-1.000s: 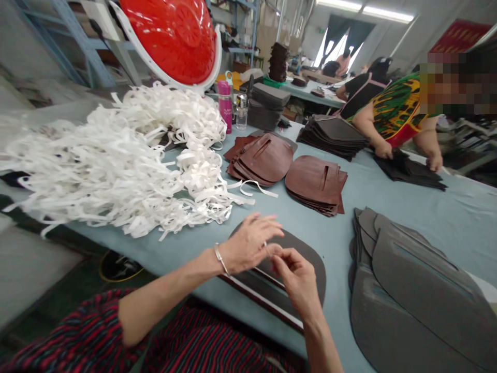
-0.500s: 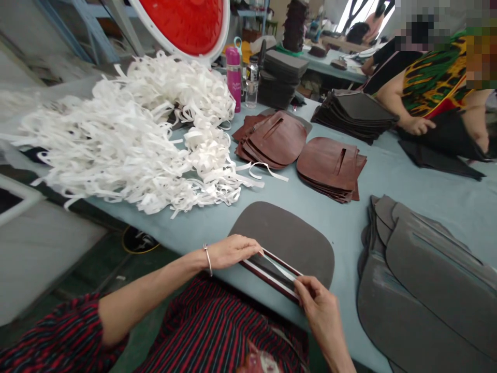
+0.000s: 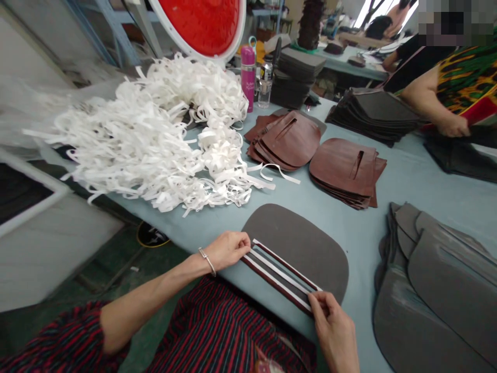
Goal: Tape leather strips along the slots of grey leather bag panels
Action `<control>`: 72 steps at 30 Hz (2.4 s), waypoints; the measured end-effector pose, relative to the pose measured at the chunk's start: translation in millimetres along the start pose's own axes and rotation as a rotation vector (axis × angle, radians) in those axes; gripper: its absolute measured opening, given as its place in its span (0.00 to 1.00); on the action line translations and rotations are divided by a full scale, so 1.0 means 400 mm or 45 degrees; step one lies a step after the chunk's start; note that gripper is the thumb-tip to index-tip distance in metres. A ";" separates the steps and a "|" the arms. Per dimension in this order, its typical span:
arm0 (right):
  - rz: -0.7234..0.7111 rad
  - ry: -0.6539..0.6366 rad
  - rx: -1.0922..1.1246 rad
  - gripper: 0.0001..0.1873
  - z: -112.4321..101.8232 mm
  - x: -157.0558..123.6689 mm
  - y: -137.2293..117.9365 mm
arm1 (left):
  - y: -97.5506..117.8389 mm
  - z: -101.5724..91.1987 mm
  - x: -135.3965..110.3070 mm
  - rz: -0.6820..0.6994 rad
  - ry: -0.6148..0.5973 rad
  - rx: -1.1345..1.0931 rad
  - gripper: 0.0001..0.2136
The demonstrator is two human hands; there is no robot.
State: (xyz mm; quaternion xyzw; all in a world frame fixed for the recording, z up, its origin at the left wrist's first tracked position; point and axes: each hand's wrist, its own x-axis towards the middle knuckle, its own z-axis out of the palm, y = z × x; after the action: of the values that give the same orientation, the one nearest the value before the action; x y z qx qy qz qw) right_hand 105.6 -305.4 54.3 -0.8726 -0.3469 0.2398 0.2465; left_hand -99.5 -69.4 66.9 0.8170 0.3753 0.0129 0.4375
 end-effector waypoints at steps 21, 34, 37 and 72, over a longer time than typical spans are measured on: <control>0.266 -0.039 0.168 0.25 -0.020 0.052 0.005 | 0.012 -0.026 0.073 -0.153 0.107 0.118 0.07; 0.288 0.001 0.220 0.23 -0.025 0.052 -0.017 | 0.014 -0.021 0.083 -0.224 0.108 0.169 0.07; 0.275 0.028 0.230 0.23 -0.021 0.051 -0.020 | 0.014 -0.019 0.082 -0.227 0.109 0.177 0.07; 0.179 0.221 0.155 0.10 0.009 0.035 0.000 | 0.020 0.087 -0.063 0.528 0.263 1.249 0.28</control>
State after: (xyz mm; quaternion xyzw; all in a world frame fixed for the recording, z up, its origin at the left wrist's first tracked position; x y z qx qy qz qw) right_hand 112.6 -294.5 48.0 -0.8957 -0.2469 0.2005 0.3107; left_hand -100.7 -112.5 58.9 0.9767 0.2093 0.0025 -0.0463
